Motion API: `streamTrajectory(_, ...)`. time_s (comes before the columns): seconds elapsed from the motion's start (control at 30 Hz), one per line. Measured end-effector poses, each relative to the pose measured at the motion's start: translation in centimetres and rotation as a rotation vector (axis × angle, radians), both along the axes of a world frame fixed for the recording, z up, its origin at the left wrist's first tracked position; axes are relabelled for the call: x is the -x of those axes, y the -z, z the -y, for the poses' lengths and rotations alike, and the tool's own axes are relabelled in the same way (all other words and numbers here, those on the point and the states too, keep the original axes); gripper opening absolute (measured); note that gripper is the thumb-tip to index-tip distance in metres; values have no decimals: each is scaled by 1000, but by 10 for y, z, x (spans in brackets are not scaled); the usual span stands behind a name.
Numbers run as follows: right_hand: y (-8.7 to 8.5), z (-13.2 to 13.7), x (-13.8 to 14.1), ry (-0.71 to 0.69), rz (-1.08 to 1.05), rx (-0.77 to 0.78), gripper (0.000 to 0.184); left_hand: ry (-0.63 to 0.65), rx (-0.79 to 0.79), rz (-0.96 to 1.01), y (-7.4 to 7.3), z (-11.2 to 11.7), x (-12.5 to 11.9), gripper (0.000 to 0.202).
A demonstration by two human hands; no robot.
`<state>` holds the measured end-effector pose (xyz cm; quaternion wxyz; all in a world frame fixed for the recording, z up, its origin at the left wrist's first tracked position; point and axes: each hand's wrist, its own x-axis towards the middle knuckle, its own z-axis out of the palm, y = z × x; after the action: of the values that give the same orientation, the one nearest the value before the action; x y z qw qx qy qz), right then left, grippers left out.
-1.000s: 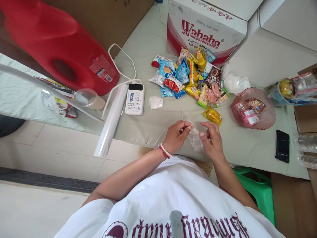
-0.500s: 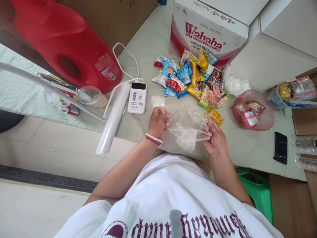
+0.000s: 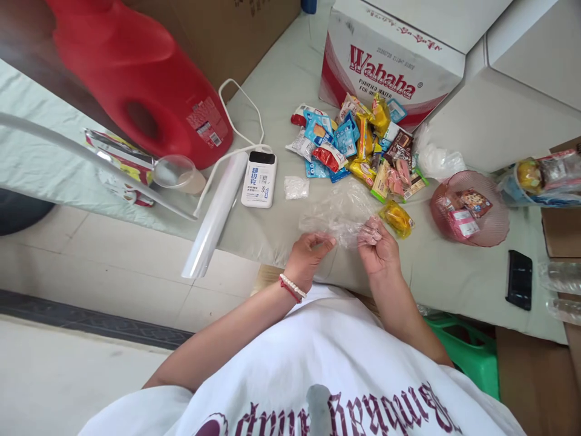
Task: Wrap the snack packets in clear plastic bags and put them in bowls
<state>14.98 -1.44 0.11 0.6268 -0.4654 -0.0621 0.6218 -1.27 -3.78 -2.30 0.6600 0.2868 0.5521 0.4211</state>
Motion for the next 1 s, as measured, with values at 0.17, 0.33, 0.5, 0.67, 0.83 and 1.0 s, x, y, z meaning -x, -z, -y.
streamTrajectory(0.17, 1, 4, 2, -28, 145, 25, 34, -150, -40, 44, -6, -26, 9, 26)
streamTrajectory(0.33, 7, 15, -18, 10, 479, 54, 33, -164, -7, 23, -10, -39, 29, 19)
streamTrajectory(0.5, 4, 19, -45, 65, 701, 20, 35, -252, -39, 17, -7, -45, 42, 26)
streamTrajectory(0.67, 3, 3, -88, -32, 680, 57, 39, 5, 10, 40, -13, -53, 73, 28)
streamTrajectory(0.83, 4, -25, -116, -135, 640, 96, 45, 83, 22, -10, -13, -61, 90, 29)
streamTrajectory(1.0, 0, -17, -89, -209, 621, 25, 73, 29, 6, 2, -2, -53, 56, 28)
